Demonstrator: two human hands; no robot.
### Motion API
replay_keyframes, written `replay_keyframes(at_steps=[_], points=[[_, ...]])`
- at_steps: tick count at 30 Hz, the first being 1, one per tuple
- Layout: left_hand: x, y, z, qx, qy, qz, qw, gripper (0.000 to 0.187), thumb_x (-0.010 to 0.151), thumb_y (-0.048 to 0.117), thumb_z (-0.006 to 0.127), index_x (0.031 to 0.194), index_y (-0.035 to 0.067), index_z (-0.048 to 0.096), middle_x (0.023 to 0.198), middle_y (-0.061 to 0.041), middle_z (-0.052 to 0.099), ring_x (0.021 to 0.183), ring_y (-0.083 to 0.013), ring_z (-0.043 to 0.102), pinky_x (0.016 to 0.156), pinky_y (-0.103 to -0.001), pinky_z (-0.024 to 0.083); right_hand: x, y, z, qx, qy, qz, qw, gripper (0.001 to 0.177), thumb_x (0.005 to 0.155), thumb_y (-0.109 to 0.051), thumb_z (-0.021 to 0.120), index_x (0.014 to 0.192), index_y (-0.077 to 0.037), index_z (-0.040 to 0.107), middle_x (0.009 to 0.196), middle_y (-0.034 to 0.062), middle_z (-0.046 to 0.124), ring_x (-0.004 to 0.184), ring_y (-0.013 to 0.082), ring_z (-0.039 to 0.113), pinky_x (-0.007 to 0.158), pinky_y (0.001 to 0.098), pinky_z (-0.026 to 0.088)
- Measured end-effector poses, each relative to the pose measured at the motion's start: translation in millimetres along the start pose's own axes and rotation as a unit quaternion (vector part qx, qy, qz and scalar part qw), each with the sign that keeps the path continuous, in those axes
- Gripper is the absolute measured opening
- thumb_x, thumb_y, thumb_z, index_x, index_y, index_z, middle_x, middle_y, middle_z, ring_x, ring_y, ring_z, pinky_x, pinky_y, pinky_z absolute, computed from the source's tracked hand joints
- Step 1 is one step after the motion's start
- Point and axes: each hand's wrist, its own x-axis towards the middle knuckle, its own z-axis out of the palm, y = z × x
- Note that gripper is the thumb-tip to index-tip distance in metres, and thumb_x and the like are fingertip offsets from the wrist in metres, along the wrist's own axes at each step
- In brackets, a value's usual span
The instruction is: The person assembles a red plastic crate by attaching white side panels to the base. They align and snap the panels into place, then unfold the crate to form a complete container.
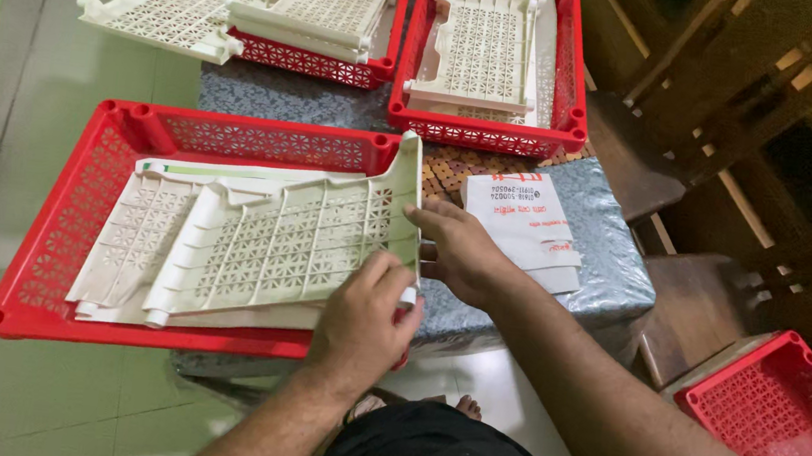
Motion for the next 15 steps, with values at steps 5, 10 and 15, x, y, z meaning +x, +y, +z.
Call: replay_keyframes(at_steps=[5, 10, 15], points=[[-17.3, 1.1, -0.9, -0.048, -0.023, 0.007, 0.999, 0.030, 0.081, 0.017, 0.081, 0.108, 0.005, 0.073, 0.104, -0.008, 0.066, 0.093, -0.0262, 0.070, 0.078, -0.038, 0.058, -2.6, 16.1, -17.8, -0.058, 0.016, -0.047, 0.997, 0.038, 0.097, -0.023, 0.058, 0.129, -0.004, 0.062, 0.111, 0.0125, 0.072, 0.094, 0.0229, 0.069, 0.080, 0.0394, 0.059], [-8.3, -43.4, -23.8, 0.059, 0.068, -0.020, 0.996, 0.034, 0.086, 0.028, 0.080, 0.112, 0.006, 0.074, 0.112, -0.010, 0.064, 0.105, -0.0262, 0.064, 0.089, -0.038, 0.056, -23.1, 25.2, -71.9, -0.012, 0.095, -0.066, 0.993, 0.044, 0.099, -0.020, 0.051, 0.141, -0.009, 0.056, 0.120, 0.0090, 0.069, 0.101, 0.0223, 0.069, 0.083, 0.0410, 0.058], [23.9, -112.6, -66.6, 0.160, 0.169, -0.163, 0.959, 0.060, 0.087, 0.032, 0.081, 0.135, 0.005, 0.057, 0.132, -0.021, 0.055, 0.121, -0.0346, 0.053, 0.102, -0.053, 0.044, -53.3, 27.2, -132.8, 0.081, 0.117, -0.132, 0.981, 0.044, 0.104, -0.021, 0.046, 0.145, -0.006, 0.051, 0.129, 0.0112, 0.067, 0.111, 0.0233, 0.068, 0.096, 0.0431, 0.056]])
